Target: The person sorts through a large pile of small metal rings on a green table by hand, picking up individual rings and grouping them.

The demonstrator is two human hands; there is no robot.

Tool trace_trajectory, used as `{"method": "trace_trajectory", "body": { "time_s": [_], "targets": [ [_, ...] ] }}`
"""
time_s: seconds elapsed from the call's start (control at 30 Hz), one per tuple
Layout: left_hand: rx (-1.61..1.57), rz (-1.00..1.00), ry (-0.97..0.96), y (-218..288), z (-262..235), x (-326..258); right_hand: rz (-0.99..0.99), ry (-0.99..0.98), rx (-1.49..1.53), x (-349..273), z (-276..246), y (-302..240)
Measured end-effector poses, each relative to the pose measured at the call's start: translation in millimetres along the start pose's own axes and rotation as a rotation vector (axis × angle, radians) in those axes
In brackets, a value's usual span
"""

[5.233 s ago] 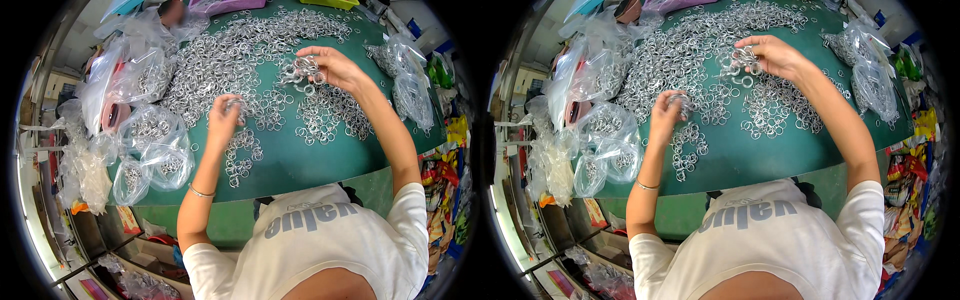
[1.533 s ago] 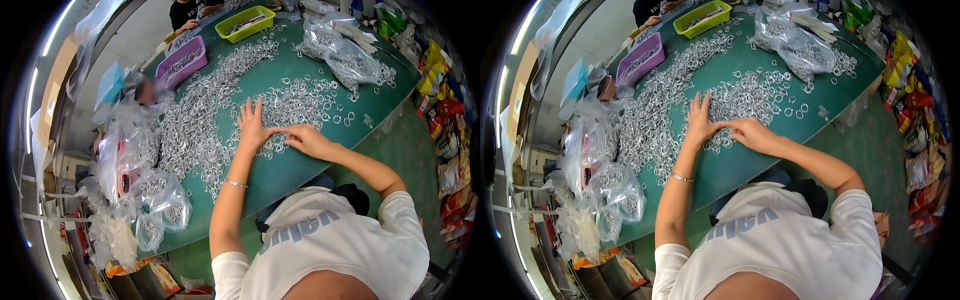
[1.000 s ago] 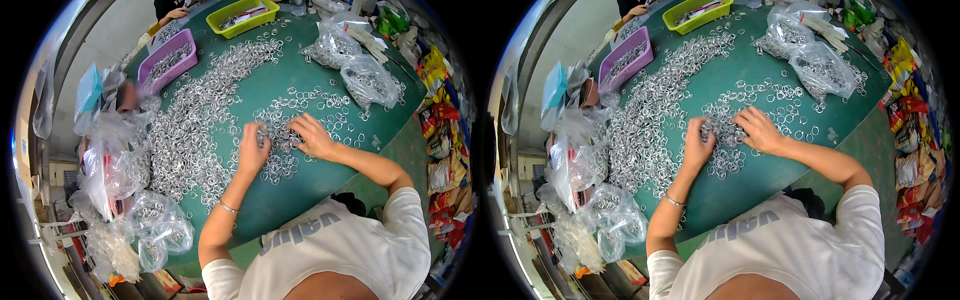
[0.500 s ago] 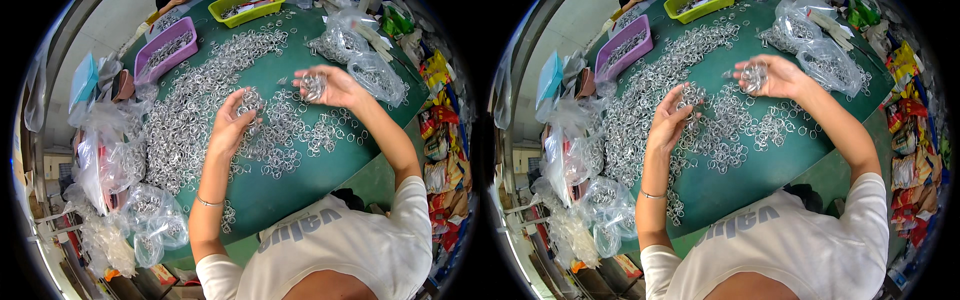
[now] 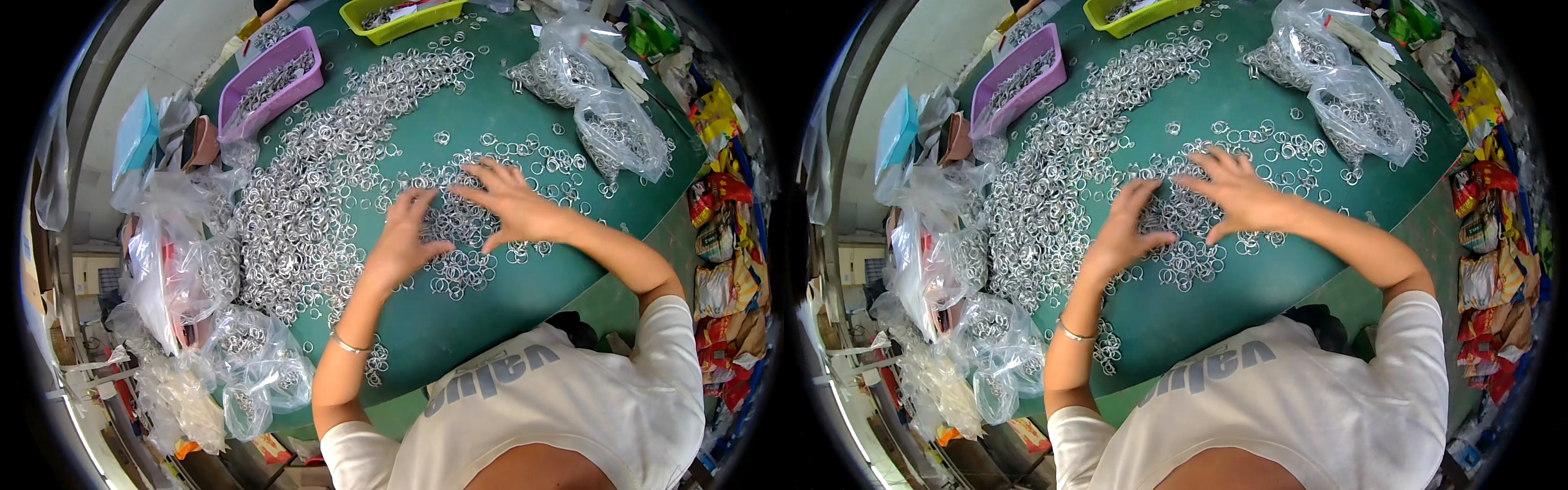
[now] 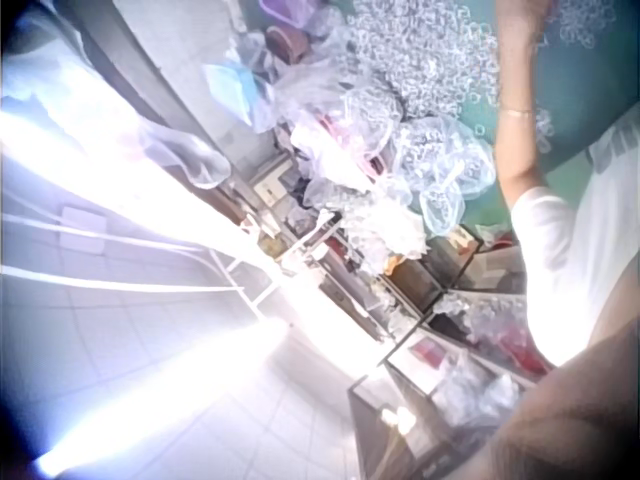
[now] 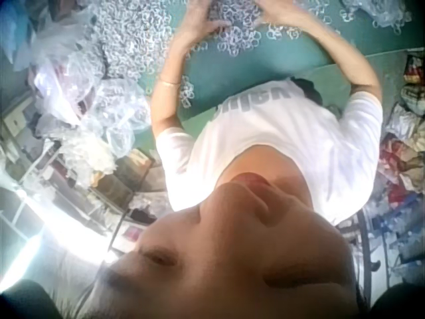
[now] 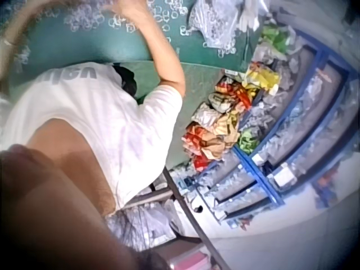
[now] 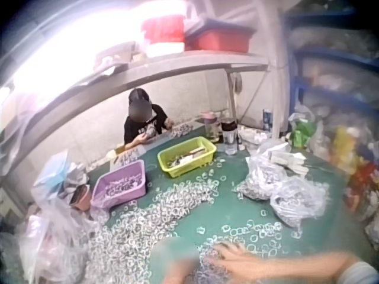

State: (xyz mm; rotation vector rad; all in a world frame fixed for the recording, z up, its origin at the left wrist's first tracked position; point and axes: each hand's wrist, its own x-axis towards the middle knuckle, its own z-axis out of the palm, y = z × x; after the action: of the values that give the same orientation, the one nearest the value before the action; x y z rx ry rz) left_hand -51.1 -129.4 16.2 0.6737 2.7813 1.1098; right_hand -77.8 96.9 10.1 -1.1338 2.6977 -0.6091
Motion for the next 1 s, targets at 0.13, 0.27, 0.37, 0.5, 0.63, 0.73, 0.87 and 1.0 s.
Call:
{"method": "trace_trajectory", "body": {
  "time_s": [0.13, 0.27, 0.37, 0.5, 0.63, 0.73, 0.87, 1.0],
  "targets": [
    [0.315, -0.022, 0.004, 0.1, 26.3, -5.8, -0.126, 0.062, -0.138, 3.5, 16.7, -1.8],
    [0.321, 0.034, 0.014, -7.1, 33.8, -6.7, -0.140, 0.121, -0.108, 3.2, 14.7, 11.2],
    [0.162, -0.051, 0.098, -17.5, 32.6, -8.5, -0.078, 0.187, -0.010, 3.7, 16.1, 37.9],
    [-0.241, -0.290, 0.225, -45.1, 2.4, -3.5, 0.299, 0.286, 0.684, 5.6, -10.9, 62.4],
    [-1.197, -0.536, 0.338, -34.2, -33.8, -2.0, 0.515, 0.228, 1.268, 7.0, -56.9, 49.8],
    [-1.107, -0.490, 0.341, -21.0, -49.5, 0.0, 0.442, 0.333, 1.381, 10.9, -62.6, 65.0],
    [-0.715, -0.381, 0.302, -23.4, -59.3, -5.0, 0.481, 0.235, 0.998, 6.5, -76.0, 62.7],
    [-0.447, -0.318, 0.388, -13.1, -60.5, -9.4, 0.265, 0.229, 0.545, 1.9, -56.1, 68.2]
  ]
}}
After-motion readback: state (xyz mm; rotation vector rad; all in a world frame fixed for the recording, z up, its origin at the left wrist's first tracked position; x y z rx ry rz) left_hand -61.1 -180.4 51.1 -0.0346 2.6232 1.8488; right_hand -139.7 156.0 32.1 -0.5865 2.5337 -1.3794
